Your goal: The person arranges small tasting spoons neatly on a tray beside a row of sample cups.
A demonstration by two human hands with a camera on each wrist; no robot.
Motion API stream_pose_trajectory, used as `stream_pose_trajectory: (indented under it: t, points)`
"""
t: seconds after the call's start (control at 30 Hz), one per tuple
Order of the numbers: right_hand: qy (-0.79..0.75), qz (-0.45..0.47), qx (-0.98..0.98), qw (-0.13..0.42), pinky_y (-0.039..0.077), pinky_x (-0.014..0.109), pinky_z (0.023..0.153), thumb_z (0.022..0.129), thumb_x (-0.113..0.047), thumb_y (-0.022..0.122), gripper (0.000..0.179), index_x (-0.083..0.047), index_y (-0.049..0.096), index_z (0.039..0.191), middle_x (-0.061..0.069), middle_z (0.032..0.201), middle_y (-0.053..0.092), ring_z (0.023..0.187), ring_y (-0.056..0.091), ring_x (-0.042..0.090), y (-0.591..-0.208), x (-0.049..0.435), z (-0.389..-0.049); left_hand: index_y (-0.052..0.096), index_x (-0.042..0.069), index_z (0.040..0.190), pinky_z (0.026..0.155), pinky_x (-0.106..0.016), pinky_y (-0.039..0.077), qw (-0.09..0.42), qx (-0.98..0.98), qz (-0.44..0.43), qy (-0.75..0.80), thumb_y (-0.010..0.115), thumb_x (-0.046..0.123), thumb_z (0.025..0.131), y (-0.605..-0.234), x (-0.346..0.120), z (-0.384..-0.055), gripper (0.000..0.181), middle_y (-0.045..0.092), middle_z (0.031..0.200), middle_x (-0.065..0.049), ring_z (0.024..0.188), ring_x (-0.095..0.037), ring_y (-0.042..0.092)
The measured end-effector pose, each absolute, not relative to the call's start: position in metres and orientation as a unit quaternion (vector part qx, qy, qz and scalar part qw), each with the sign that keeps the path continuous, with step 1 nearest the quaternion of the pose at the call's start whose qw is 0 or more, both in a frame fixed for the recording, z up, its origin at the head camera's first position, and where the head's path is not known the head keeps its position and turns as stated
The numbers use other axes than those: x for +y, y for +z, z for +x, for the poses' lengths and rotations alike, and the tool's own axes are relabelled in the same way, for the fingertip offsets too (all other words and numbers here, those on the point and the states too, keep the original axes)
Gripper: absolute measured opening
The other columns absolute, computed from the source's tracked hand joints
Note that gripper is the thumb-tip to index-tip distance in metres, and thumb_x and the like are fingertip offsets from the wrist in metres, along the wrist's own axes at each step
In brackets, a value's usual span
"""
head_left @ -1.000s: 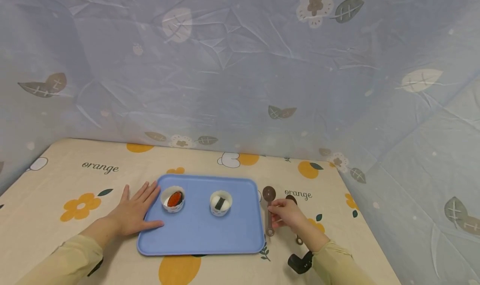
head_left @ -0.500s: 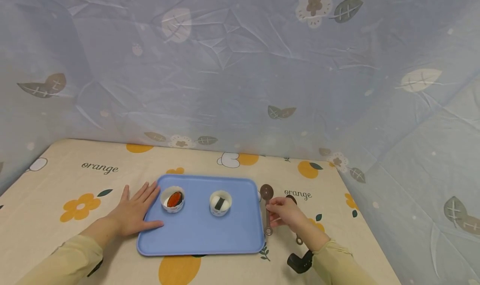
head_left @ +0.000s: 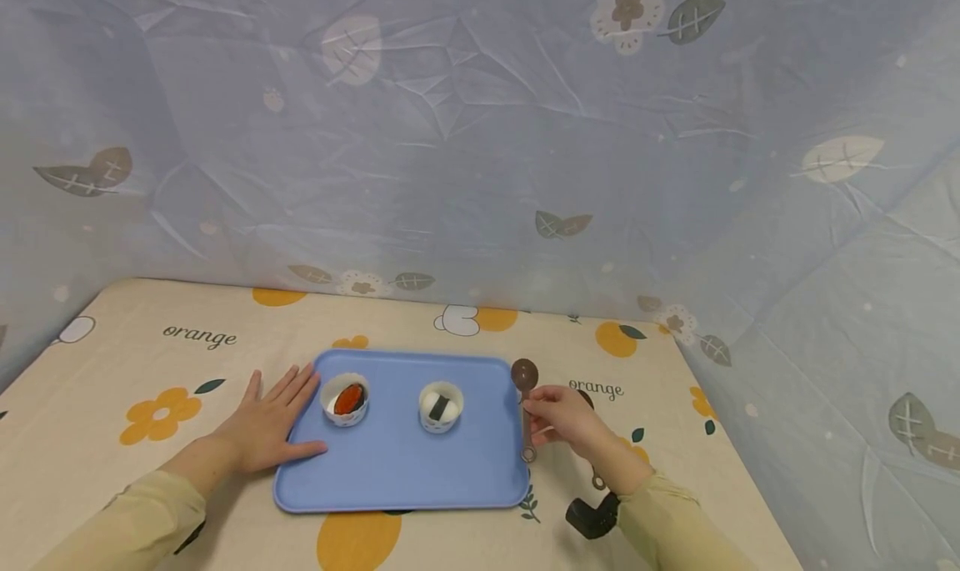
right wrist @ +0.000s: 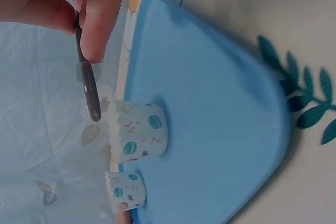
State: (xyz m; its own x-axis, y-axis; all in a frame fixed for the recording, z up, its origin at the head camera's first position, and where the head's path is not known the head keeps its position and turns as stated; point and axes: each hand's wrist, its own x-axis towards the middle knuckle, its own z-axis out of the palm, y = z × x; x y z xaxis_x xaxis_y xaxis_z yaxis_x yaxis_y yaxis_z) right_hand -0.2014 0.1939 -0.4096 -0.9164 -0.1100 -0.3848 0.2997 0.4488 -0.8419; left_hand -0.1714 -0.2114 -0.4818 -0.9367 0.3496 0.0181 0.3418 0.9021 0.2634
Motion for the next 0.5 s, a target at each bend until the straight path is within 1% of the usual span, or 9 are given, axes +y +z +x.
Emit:
stream_pose_trajectory:
  t: [0.17,0.5]
  points:
    - [-0.533,0.046,0.818,0.211,0.055,0.024,0.056,0.092,-0.009,0.054,0.025,0.008,0.057,0.110,0.002,0.071,0.056,0.062,0.056,0.011,-0.405,0.185,-0.204,0.026,-0.003,0.144,0.107,-0.070,0.003,0.018,0.975,0.177,0.135,0.055,0.070,0.075,-0.481,-0.211,-0.171,0.105,0.023,0.152,-0.022,0.139,-0.043,0.021]
    - [-0.548,0.034,0.806,0.223,0.054,0.022,0.054,0.092,-0.009,0.054,0.025,0.009,0.055,0.109,0.001,0.070,0.054,0.061,0.055,0.009,-0.397,0.171,-0.205,0.026,-0.002,0.144,0.107,-0.070,0.004,0.017,0.976,0.176,0.130,0.054,0.071,0.075,-0.481,-0.211,-0.171,0.105,0.022,0.152,-0.022,0.140,-0.042,0.021]
